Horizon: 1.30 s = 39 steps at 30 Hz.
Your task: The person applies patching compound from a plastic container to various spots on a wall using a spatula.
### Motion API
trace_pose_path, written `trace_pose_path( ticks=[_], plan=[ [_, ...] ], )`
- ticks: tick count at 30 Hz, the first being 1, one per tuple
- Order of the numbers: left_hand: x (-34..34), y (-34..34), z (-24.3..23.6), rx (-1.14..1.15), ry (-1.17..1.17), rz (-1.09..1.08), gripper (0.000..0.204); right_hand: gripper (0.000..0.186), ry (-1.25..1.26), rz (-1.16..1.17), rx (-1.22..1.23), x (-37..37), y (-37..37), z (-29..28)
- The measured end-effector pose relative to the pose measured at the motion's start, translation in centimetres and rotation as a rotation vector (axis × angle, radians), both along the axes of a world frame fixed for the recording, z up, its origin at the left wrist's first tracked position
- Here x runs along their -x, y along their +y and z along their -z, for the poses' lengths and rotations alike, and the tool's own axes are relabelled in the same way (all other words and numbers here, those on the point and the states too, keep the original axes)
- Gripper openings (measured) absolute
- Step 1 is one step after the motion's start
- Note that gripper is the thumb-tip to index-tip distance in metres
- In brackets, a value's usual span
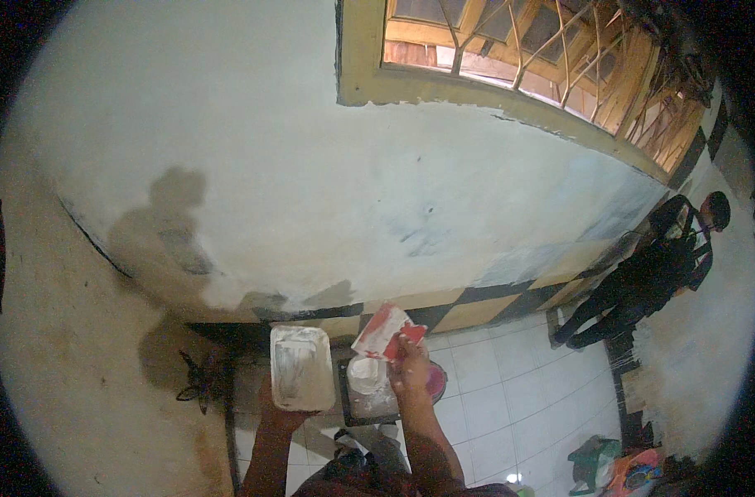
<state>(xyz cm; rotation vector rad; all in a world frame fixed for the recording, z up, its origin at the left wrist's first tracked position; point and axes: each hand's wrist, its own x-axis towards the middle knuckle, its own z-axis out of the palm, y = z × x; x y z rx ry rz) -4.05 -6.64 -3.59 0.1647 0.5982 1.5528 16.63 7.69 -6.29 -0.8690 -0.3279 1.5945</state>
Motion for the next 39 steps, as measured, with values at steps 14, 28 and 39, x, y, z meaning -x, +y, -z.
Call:
trace_pose_path(
  ticks=[14, 28, 39],
  plan=[
    [-3.8, 4.8, -4.1, -0.35, 0.799, -0.131, 0.052, 0.014, -0.517, -0.218, -0.102, -1.2, -3.7, -11.5],
    [-4.2, 7.9, -5.1, 0.0, -0.037, 0.02, 0.054, 0.02, -1.504, -0.218, -0.616, -0.5, -1.9, -12.3],
    [-3.5, 7.6, -5.3, -0.055, -0.038, 0.073, 0.055, 0.022, -1.247, -0.318, -0.633, 0.1, -1.8, -13.1]
  ],
)
